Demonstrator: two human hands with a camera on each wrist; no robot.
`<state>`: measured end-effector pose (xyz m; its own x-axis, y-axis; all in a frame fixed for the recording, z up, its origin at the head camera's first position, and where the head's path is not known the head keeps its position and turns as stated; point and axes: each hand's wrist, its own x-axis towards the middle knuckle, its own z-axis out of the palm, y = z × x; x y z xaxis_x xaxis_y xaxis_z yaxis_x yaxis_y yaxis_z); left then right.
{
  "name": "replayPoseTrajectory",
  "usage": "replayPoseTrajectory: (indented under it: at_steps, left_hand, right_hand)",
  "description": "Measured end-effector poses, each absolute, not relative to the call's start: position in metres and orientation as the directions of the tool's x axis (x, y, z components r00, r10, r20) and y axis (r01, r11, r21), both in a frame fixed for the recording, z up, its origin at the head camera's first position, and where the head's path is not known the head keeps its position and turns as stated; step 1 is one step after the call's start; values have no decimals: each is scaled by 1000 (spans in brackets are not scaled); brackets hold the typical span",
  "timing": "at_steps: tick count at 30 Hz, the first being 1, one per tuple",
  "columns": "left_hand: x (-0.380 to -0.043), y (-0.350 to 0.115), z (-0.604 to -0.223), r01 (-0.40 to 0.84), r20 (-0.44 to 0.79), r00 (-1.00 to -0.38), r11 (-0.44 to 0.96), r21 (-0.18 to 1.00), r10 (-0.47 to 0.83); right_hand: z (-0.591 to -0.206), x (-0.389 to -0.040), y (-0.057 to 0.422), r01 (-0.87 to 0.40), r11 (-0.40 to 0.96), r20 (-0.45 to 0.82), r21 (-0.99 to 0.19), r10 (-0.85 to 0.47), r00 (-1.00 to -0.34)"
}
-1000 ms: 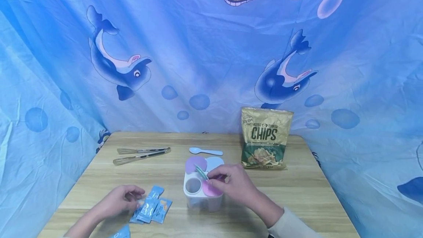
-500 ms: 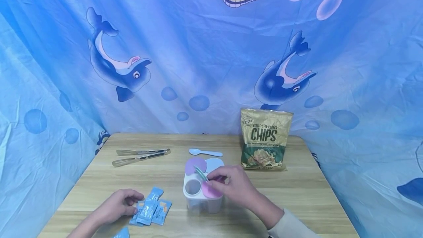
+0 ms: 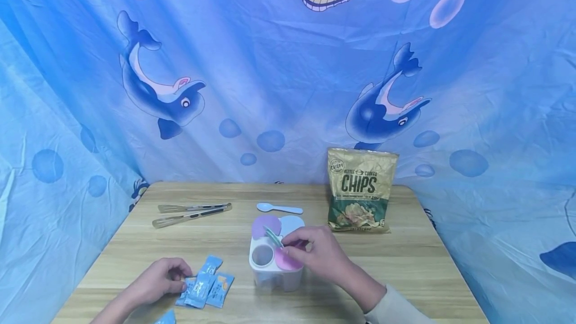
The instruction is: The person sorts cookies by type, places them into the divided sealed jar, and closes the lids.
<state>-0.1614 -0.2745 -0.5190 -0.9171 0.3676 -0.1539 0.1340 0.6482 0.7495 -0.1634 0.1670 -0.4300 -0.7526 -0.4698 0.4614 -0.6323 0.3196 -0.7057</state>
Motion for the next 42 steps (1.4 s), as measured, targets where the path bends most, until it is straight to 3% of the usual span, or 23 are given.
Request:
replayPoseTrajectory:
  at_steps: [16, 24, 28, 33, 42]
  left_hand:
    - [-162, -291, -501, 3, -201, -891, 448, 894, 406]
    - [-167, -278, -462, 55, -124, -950, 547, 835, 285]
    - [-168, -258, -440, 138, -21, -964, 564, 814, 265]
    - [-164, -224, -415, 274, 146, -953, 549, 789, 266]
    - [-160, -171, -392, 360, 226, -919, 453, 816, 322]
  right_hand:
    - [-429, -162, 168, -627, 338, 458, -702, -459, -761]
    - [-428, -163, 167, -616, 356, 443, -703, -458, -771]
    - [-428, -162, 167, -614, 353, 442, -706, -457, -772]
    - [-428, -163, 167, -611, 341, 442, -715, -457, -772]
    - [-430, -163, 168, -613, 328, 448, -719, -455, -769]
